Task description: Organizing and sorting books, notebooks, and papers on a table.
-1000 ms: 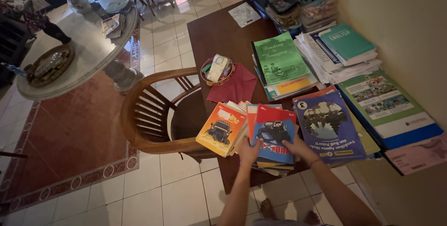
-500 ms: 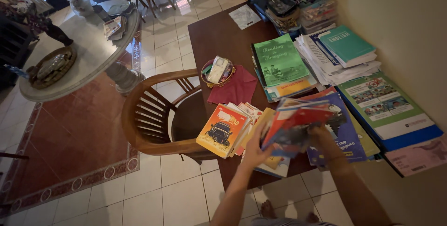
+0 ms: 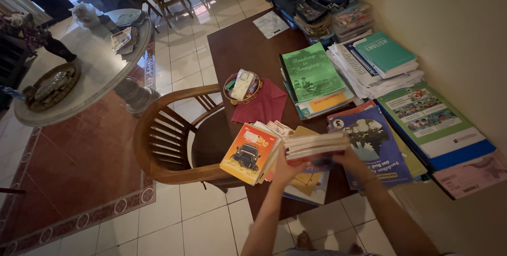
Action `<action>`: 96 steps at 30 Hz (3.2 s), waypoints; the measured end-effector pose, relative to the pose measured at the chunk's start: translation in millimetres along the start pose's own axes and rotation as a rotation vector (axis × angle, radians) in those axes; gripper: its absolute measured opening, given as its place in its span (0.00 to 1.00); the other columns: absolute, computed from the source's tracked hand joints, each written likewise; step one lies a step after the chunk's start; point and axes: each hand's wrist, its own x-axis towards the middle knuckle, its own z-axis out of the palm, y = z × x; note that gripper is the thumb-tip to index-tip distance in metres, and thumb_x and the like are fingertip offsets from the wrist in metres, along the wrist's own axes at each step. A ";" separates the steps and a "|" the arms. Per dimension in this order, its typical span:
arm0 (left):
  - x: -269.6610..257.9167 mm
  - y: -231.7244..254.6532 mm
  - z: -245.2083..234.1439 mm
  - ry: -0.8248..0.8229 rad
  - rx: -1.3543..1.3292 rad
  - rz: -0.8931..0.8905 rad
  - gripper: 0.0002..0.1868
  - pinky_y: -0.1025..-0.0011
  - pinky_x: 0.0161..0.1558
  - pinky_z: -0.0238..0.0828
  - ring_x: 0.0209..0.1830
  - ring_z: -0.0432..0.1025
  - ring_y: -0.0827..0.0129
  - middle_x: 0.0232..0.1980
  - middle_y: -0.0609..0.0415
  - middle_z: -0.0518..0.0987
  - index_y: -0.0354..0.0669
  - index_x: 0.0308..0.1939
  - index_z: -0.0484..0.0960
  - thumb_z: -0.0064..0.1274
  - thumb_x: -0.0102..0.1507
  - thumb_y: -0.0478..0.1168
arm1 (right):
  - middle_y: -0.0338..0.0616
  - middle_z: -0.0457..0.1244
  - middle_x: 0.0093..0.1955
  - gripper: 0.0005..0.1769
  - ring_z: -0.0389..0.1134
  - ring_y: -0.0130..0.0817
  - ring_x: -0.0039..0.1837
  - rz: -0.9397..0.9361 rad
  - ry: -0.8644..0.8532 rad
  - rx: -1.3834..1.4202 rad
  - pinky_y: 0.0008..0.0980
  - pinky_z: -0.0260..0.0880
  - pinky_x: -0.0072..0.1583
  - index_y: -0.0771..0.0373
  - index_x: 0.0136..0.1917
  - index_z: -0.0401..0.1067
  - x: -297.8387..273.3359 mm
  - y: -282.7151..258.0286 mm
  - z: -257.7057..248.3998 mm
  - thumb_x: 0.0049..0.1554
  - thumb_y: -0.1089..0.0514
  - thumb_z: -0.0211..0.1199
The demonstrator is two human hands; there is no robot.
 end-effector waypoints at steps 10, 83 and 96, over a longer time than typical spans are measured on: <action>58.2 -25.0 -15.7 0.178 0.125 -0.228 0.53 0.66 0.61 0.70 0.61 0.72 0.65 0.61 0.46 0.77 0.35 0.69 0.62 0.78 0.47 0.44 | 0.45 0.63 0.67 0.36 0.62 0.35 0.67 -0.073 0.327 -0.103 0.35 0.63 0.66 0.64 0.75 0.61 25.8 -40.8 60.9 0.54 0.61 0.60; -12.2 -147.4 258.2 0.151 0.647 -0.435 0.47 0.42 0.72 0.47 0.75 0.46 0.24 0.76 0.18 0.45 0.39 0.72 0.61 0.67 0.56 0.51 | 0.51 0.69 0.41 0.12 0.72 0.53 0.46 0.211 0.292 -1.323 0.54 0.72 0.48 0.53 0.47 0.76 -55.8 -67.2 -300.2 0.56 0.47 0.56; -9.0 -145.2 249.6 0.086 0.602 -0.490 0.41 0.45 0.73 0.48 0.77 0.47 0.27 0.77 0.20 0.47 0.45 0.70 0.68 0.65 0.57 0.51 | 0.45 0.69 0.42 0.20 0.71 0.44 0.44 0.229 0.137 -1.101 0.48 0.72 0.45 0.53 0.38 0.79 -91.0 -84.2 -252.5 0.52 0.37 0.59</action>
